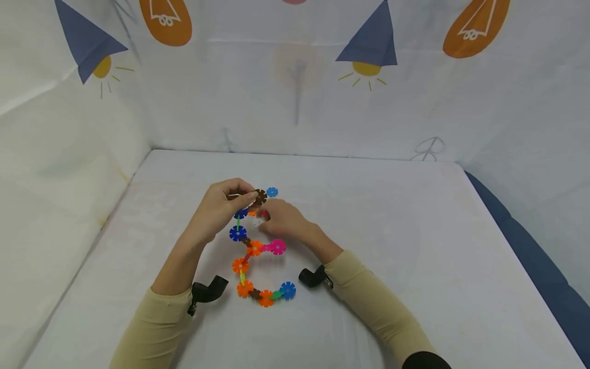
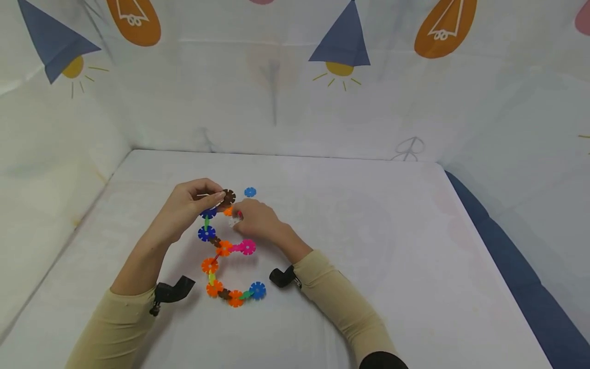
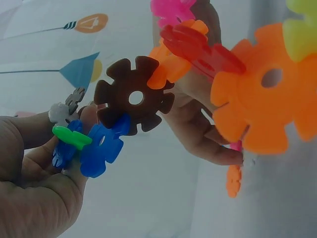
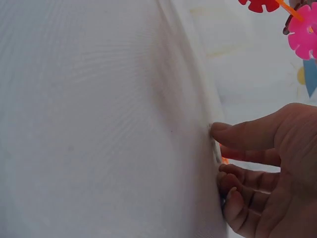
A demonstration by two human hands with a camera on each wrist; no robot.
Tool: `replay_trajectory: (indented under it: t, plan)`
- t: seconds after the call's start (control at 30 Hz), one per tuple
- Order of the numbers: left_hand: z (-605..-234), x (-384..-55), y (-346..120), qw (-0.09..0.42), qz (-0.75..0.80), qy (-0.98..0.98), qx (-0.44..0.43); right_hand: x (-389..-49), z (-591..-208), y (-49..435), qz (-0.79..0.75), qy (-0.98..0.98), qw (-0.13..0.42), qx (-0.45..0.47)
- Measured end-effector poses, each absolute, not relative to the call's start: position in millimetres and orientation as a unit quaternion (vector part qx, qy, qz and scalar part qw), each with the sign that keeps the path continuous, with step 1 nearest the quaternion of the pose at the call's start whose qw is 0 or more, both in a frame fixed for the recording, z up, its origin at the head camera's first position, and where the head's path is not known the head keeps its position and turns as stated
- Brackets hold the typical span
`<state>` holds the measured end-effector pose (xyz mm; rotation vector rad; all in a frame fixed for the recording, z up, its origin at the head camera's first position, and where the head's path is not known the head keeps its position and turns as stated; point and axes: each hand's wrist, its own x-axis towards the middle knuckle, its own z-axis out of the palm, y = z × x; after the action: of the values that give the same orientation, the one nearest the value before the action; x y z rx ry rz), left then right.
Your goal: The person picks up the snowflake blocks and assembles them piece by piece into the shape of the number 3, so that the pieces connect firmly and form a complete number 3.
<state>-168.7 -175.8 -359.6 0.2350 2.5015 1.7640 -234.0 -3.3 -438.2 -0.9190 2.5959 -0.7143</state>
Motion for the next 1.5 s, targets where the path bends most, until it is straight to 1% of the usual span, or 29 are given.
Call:
replay_trajectory:
  t: [0.17, 0.4, 0.67, 0.97, 1.23, 1.5]
  plan:
    - [-359.3, -170.1, -175.5, 0.032, 0.569, 0.818, 0.079, -235.9, -438.4, -4.0, -0.24, 0.902, 0.149, -0.327]
    - [-360.5, -171.1, -172.6, 0.035, 0.561, 0.824, 0.073, -240.1, -438.3, 1.3, -0.271, 0.885, 0.197, -0.325]
    - [-361.3, -170.3, -170.2, 0.034, 0.557, 0.827, 0.069, -237.8, -436.9, 3.7, -0.282, 0.881, 0.192, -0.328]
    - [-362.1, -172.2, -169.1, 0.03, 0.562, 0.824, 0.066, -241.1, -438.5, 16.1, -0.327, 0.862, 0.154, -0.355]
    - [-364.5, -171.8, -170.1, 0.015, 0.554, 0.831, 0.053, -242.5, -424.2, 29.4, -0.396, 0.844, 0.112, -0.344]
    - [-364.3, -172.5, -171.0, 0.01, 0.562, 0.825, 0.049, -239.8, -404.4, 43.4, -0.47, 0.818, 0.037, -0.33]
